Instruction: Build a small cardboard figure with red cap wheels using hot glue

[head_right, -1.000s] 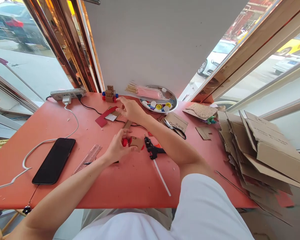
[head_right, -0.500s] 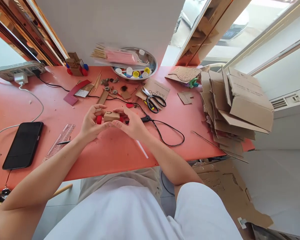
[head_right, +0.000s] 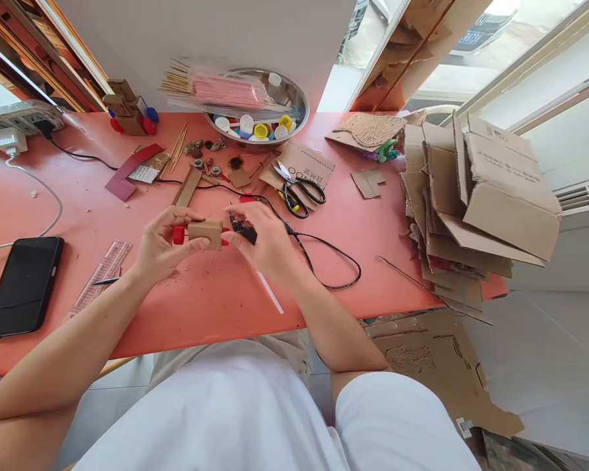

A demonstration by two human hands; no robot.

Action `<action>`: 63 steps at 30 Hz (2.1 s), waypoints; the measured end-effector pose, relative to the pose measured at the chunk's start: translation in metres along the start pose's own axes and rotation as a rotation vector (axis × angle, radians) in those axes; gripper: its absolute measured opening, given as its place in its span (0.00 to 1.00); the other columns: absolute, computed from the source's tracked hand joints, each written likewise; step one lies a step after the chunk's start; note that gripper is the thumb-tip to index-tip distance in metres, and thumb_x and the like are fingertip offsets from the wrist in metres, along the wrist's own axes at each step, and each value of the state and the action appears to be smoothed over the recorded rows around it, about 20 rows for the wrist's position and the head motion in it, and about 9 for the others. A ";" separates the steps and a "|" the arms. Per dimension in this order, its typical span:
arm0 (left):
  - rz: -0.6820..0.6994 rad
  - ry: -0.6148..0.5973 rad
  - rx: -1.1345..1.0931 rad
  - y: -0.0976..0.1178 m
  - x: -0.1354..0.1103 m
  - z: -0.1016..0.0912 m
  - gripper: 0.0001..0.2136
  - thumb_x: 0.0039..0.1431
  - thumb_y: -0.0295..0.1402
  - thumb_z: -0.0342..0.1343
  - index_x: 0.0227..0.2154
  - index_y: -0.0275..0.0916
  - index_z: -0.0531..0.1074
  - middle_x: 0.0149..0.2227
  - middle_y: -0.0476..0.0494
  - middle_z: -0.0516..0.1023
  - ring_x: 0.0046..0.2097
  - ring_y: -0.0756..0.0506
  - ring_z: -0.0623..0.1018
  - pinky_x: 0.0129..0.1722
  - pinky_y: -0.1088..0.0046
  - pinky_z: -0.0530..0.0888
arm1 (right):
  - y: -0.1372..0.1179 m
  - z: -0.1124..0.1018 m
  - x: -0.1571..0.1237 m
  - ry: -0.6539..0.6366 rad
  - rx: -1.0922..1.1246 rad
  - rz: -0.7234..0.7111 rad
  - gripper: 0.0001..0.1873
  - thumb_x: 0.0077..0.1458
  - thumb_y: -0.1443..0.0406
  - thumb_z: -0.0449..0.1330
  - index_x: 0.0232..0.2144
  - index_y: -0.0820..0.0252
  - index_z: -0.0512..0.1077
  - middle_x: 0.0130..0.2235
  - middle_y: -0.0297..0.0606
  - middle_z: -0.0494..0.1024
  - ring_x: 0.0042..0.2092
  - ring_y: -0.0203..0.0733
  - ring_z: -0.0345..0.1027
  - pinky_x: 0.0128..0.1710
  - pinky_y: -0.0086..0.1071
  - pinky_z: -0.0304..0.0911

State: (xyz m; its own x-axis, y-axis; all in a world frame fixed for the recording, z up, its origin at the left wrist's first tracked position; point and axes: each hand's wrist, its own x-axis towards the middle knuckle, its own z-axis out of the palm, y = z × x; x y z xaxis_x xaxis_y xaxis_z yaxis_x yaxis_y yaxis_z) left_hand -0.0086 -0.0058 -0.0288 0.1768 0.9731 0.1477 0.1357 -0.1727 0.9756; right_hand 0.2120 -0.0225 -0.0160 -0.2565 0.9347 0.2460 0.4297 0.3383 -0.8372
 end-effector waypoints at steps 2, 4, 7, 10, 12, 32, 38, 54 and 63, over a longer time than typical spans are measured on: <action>-0.034 0.049 0.072 0.000 0.004 -0.008 0.19 0.44 0.48 0.74 0.34 0.44 0.76 0.34 0.47 0.84 0.36 0.45 0.82 0.36 0.68 0.79 | 0.001 -0.020 0.001 -0.002 -0.134 0.012 0.16 0.65 0.60 0.63 0.54 0.50 0.78 0.53 0.43 0.83 0.54 0.50 0.78 0.55 0.46 0.76; -0.056 0.082 0.113 -0.001 0.007 -0.015 0.17 0.44 0.46 0.72 0.34 0.44 0.77 0.33 0.47 0.85 0.35 0.44 0.81 0.34 0.68 0.78 | 0.005 -0.038 0.001 -0.114 -0.227 0.019 0.17 0.63 0.66 0.61 0.54 0.50 0.78 0.51 0.41 0.84 0.53 0.51 0.78 0.55 0.48 0.76; -0.083 0.075 0.126 -0.003 0.009 -0.018 0.15 0.44 0.44 0.70 0.32 0.44 0.76 0.32 0.46 0.84 0.33 0.45 0.80 0.32 0.69 0.75 | 0.012 -0.052 -0.002 -0.306 -0.356 -0.022 0.24 0.58 0.72 0.57 0.54 0.51 0.78 0.50 0.43 0.84 0.56 0.55 0.76 0.57 0.51 0.74; -0.132 0.020 0.135 -0.004 0.009 -0.015 0.14 0.44 0.45 0.68 0.31 0.44 0.75 0.29 0.47 0.82 0.30 0.46 0.76 0.29 0.70 0.72 | 0.017 -0.047 -0.006 -0.348 -0.495 -0.055 0.30 0.54 0.75 0.56 0.57 0.53 0.76 0.53 0.46 0.81 0.57 0.57 0.73 0.58 0.52 0.72; -0.145 -0.005 0.155 -0.004 0.008 -0.012 0.13 0.45 0.45 0.66 0.30 0.43 0.75 0.27 0.48 0.81 0.28 0.47 0.74 0.28 0.70 0.71 | 0.019 -0.037 -0.008 -0.304 -0.595 -0.055 0.31 0.55 0.77 0.54 0.57 0.53 0.75 0.53 0.48 0.79 0.57 0.58 0.72 0.56 0.51 0.72; 0.023 0.075 0.553 -0.025 0.014 -0.017 0.08 0.52 0.39 0.66 0.35 0.48 0.80 0.38 0.44 0.83 0.42 0.37 0.79 0.57 0.49 0.70 | 0.013 -0.028 0.002 0.009 -0.299 -0.004 0.11 0.63 0.61 0.60 0.47 0.53 0.74 0.44 0.44 0.83 0.43 0.51 0.77 0.45 0.42 0.73; 0.050 0.017 0.586 -0.023 0.013 -0.015 0.09 0.58 0.43 0.62 0.38 0.49 0.83 0.33 0.45 0.82 0.39 0.37 0.79 0.65 0.45 0.64 | 0.000 -0.033 0.002 -0.005 -0.013 0.162 0.20 0.63 0.44 0.61 0.34 0.53 0.74 0.33 0.39 0.81 0.29 0.44 0.73 0.35 0.40 0.74; 0.106 -0.095 0.593 -0.021 0.018 -0.029 0.12 0.60 0.47 0.62 0.41 0.52 0.86 0.30 0.48 0.83 0.41 0.38 0.83 0.68 0.45 0.64 | -0.002 -0.037 0.006 -0.261 0.343 0.414 0.22 0.51 0.47 0.72 0.27 0.56 0.70 0.29 0.37 0.83 0.18 0.30 0.64 0.17 0.28 0.60; 0.110 0.018 0.550 -0.023 0.018 -0.023 0.12 0.63 0.47 0.60 0.38 0.52 0.86 0.32 0.46 0.86 0.37 0.37 0.83 0.68 0.40 0.62 | 0.003 -0.023 0.007 -0.204 0.340 0.409 0.17 0.55 0.52 0.71 0.34 0.57 0.72 0.29 0.36 0.84 0.18 0.31 0.66 0.17 0.28 0.65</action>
State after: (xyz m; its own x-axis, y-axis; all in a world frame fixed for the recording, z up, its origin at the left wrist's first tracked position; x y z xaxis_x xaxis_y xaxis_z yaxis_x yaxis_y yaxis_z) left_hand -0.0306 0.0190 -0.0450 0.2028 0.9464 0.2512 0.6066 -0.3228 0.7265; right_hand 0.2315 -0.0127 -0.0052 -0.3043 0.9308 -0.2023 0.2347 -0.1326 -0.9630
